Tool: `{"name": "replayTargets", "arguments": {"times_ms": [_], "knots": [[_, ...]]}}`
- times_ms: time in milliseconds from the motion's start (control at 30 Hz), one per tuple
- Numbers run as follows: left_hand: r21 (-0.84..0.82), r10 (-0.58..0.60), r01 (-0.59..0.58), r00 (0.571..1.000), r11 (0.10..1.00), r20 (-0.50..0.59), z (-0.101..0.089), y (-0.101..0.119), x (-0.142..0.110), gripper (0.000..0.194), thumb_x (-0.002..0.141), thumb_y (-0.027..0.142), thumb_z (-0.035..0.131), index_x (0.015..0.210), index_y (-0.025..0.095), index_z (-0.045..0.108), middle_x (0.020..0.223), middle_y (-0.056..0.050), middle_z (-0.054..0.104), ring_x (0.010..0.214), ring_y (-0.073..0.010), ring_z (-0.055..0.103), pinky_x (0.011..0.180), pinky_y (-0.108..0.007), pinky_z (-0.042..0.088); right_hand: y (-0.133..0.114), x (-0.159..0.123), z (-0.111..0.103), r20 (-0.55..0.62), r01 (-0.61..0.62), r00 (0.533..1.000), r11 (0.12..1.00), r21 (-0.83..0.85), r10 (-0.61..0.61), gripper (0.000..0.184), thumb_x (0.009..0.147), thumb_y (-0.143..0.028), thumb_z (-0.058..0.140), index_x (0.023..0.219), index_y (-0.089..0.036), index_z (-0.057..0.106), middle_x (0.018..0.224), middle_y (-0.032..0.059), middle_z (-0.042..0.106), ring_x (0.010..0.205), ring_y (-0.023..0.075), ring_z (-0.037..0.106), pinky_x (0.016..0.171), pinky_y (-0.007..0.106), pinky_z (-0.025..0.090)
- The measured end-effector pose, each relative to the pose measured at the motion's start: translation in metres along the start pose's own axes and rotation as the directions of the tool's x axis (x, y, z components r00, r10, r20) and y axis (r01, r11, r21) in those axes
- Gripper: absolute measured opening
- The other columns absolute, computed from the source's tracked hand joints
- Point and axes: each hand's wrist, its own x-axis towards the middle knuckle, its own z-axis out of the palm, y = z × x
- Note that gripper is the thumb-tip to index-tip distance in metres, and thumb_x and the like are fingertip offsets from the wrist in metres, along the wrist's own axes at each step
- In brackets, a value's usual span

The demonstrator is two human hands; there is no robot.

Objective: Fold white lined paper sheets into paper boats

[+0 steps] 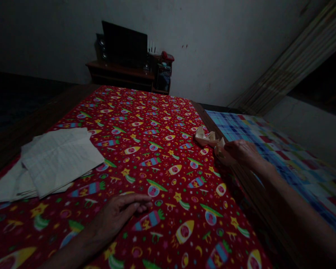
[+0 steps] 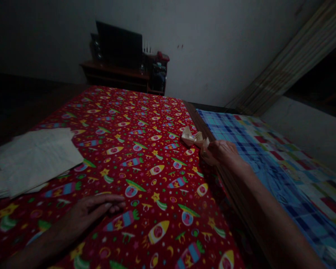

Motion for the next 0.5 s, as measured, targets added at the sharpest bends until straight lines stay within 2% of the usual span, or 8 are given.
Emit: {"name": "replayTargets", "arguments": {"times_ms": [167, 333, 500], "knots": [[-0.012, -0.018, 0.018, 1.000, 1.000, -0.006, 0.0007, 0.0004, -0.0002, 0.026, 0.078, 0.037, 0.060, 0.094, 0.021, 0.073, 0.086, -0.006, 0.074, 0.076, -0.0177, 0.068, 0.071, -0.025, 0.055, 0.0072, 0.0058, 0.0025, 0.031, -0.026, 0.999, 1.000, 0.008, 0.025, 0.023, 0.083, -0.025, 0.048, 0.084, -0.014, 0.067, 0.074, 0.0107, 0.062, 0.056, 0.0130, 0.045, 0.053, 0.028, 0.023], [-0.032, -0.026, 0.026, 0.999, 0.999, -0.020, 0.0014, 0.0015, -0.0005, 0.026, 0.077, 0.038, 0.061, 0.093, 0.022, 0.074, 0.083, -0.006, 0.074, 0.076, -0.0179, 0.068, 0.071, -0.025, 0.054, 0.0082, 0.0069, 0.0006, 0.030, -0.017, 0.999, 0.998, 0.053, 0.015, 0.024, 0.083, -0.021, 0.045, 0.083, -0.014, 0.068, 0.072, 0.0091, 0.063, 0.055, 0.0113, 0.047, 0.052, 0.027, 0.023], [-0.028, -0.035, 0.035, 0.999, 0.999, -0.008, 0.0014, 0.0014, -0.0005, 0.025, 0.078, 0.036, 0.060, 0.093, 0.021, 0.074, 0.086, -0.006, 0.074, 0.076, -0.0175, 0.068, 0.071, -0.024, 0.054, 0.0055, 0.0008, -0.0041, 0.014, 0.046, 0.999, 0.996, 0.082, -0.047, 0.026, 0.086, -0.024, 0.044, 0.086, -0.013, 0.067, 0.074, 0.0092, 0.063, 0.058, 0.0104, 0.046, 0.054, 0.028, 0.024]]}}
